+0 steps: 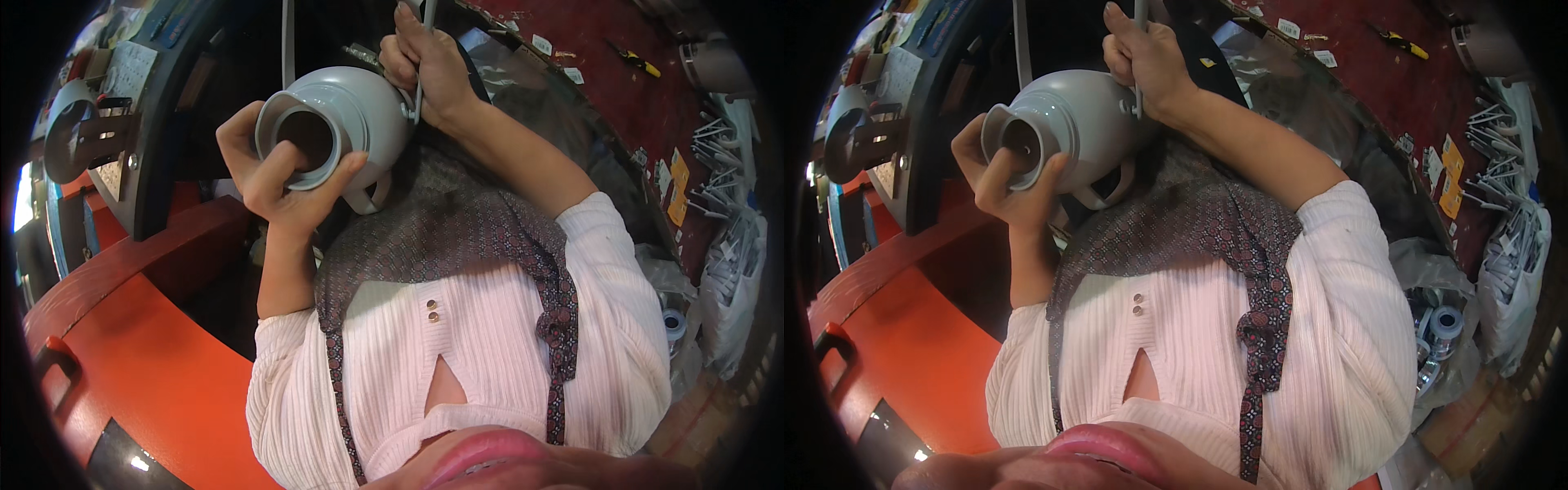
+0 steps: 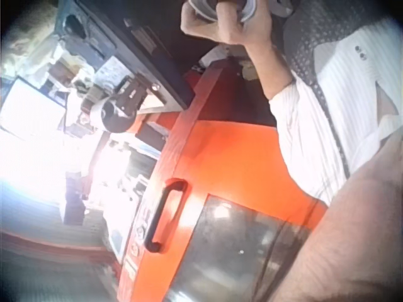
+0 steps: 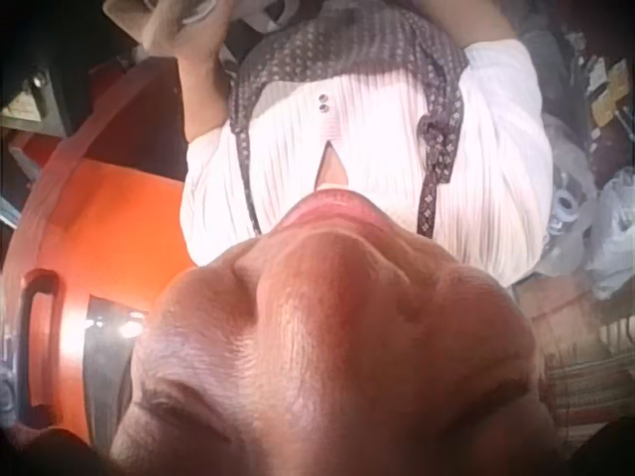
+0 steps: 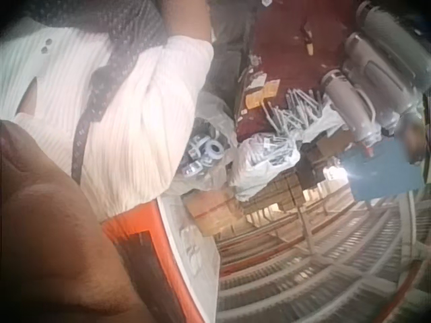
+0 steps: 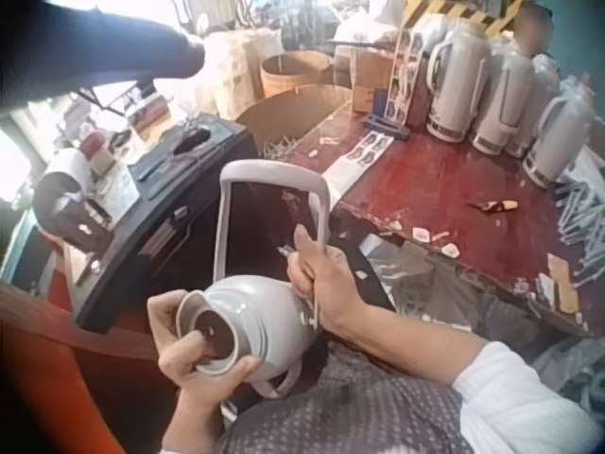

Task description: The person assembles electric kettles by inserting heating elements, attaching lids, and applying labels. They handle multiple kettles one at a time, using a screwdriver to secure internal components and placing finished units on a nearby table.

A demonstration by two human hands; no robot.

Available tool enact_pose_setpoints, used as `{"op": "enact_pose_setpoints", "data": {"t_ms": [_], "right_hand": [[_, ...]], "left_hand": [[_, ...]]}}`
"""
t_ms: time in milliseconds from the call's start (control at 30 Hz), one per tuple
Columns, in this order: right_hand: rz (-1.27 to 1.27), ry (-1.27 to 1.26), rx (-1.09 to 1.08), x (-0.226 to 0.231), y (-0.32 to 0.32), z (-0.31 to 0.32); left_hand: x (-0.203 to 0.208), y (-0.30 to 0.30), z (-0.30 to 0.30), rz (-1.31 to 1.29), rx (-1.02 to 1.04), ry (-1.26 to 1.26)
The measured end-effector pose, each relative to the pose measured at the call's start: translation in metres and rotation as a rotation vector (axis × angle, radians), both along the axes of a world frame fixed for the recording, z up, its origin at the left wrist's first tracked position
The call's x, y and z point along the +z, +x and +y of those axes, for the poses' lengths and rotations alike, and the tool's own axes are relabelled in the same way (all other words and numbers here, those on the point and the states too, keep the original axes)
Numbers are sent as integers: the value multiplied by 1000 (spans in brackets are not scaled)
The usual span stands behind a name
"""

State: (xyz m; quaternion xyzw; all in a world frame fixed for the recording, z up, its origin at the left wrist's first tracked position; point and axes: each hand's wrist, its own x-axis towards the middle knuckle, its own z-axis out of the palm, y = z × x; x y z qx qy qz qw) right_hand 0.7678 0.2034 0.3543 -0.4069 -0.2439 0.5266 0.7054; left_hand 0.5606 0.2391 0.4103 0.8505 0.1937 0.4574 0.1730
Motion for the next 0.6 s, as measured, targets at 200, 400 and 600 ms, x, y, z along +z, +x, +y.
{"op": "enact_pose_setpoints", "data": {"t_ms": [200, 400, 600], "right_hand": [[290, 69, 99, -3, 22, 0], [-239, -404, 61, -6, 9, -6], [-219, -47, 163, -3, 32, 6]], "left_hand": [[-6, 5, -1, 75, 9, -6], [-23, 26, -9, -12, -289, 99], [-43, 27, 46, -262, 131, -459]]}}
